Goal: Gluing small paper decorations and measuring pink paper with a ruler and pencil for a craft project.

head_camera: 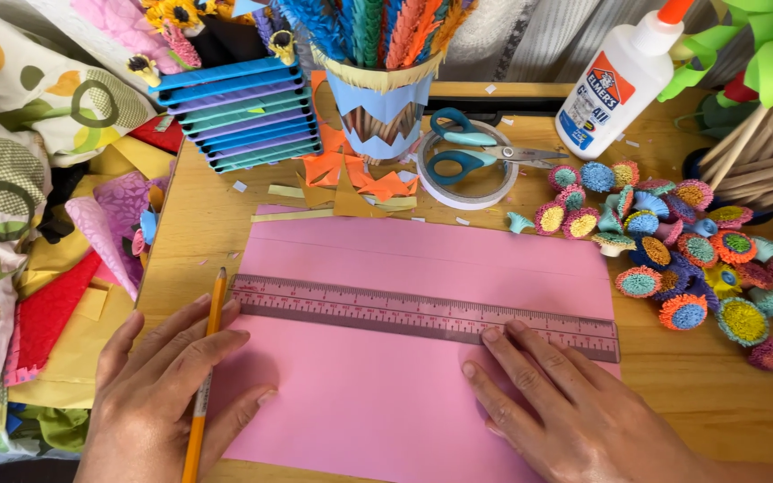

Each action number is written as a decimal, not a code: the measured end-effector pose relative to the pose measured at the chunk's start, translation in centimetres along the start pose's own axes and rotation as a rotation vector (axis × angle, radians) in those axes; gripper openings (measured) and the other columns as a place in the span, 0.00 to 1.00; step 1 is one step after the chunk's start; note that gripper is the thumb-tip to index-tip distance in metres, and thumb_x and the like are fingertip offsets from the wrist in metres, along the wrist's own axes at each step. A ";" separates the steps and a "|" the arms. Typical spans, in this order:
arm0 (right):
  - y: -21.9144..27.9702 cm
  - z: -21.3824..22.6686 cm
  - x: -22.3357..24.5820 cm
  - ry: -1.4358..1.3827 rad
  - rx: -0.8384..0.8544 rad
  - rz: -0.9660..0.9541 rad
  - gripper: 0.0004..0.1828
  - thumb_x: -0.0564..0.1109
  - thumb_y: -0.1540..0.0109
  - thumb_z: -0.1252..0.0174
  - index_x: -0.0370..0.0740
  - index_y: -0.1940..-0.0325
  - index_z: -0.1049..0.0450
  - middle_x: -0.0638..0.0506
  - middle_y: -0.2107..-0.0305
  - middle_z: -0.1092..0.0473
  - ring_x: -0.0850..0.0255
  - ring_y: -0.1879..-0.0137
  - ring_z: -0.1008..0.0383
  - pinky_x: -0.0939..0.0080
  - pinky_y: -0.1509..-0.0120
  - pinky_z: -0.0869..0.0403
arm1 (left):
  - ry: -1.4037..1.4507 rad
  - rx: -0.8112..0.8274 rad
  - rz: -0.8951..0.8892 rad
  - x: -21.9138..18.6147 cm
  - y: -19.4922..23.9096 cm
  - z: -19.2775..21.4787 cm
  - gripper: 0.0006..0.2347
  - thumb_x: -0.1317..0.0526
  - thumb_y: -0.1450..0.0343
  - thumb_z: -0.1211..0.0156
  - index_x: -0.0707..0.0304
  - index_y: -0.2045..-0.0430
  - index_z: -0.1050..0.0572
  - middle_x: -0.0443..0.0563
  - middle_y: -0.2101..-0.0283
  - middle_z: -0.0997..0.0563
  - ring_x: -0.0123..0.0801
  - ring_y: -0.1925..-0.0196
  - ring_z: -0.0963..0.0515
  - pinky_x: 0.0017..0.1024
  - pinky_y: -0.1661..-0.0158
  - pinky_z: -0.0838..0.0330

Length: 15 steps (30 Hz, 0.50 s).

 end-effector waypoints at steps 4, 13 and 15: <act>0.4 -0.5 0.0 -0.003 0.024 0.005 0.25 0.47 0.30 0.60 0.40 0.29 0.37 0.32 0.33 0.38 0.40 0.31 0.33 0.47 0.33 0.30 | 0.029 -0.013 -0.013 -0.3 -0.2 0.3 0.19 0.48 0.41 0.28 0.49 0.59 0.21 0.47 0.45 0.17 0.35 0.35 0.23 0.46 0.30 0.46; 0.1 -0.5 0.2 0.001 -0.013 -0.029 0.25 0.48 0.32 0.52 0.42 0.30 0.35 0.35 0.34 0.36 0.44 0.33 0.30 0.47 0.37 0.27 | 0.080 -0.034 -0.016 -0.7 -0.4 0.7 0.18 0.52 0.40 0.25 0.53 0.59 0.21 0.49 0.45 0.17 0.37 0.36 0.22 0.46 0.31 0.46; 0.2 -0.6 0.2 -0.003 -0.008 -0.030 0.25 0.48 0.32 0.53 0.43 0.30 0.36 0.36 0.34 0.36 0.44 0.33 0.30 0.47 0.36 0.28 | 0.082 -0.033 -0.019 -0.7 -0.4 0.7 0.18 0.52 0.40 0.25 0.53 0.59 0.22 0.48 0.45 0.17 0.37 0.36 0.22 0.45 0.31 0.46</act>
Point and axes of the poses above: each hand's wrist, its own y-axis away from the middle knuckle, its own z-axis out of the back of the hand, x = y × z, the point moved 1 cm from there along -y, towards the middle knuckle
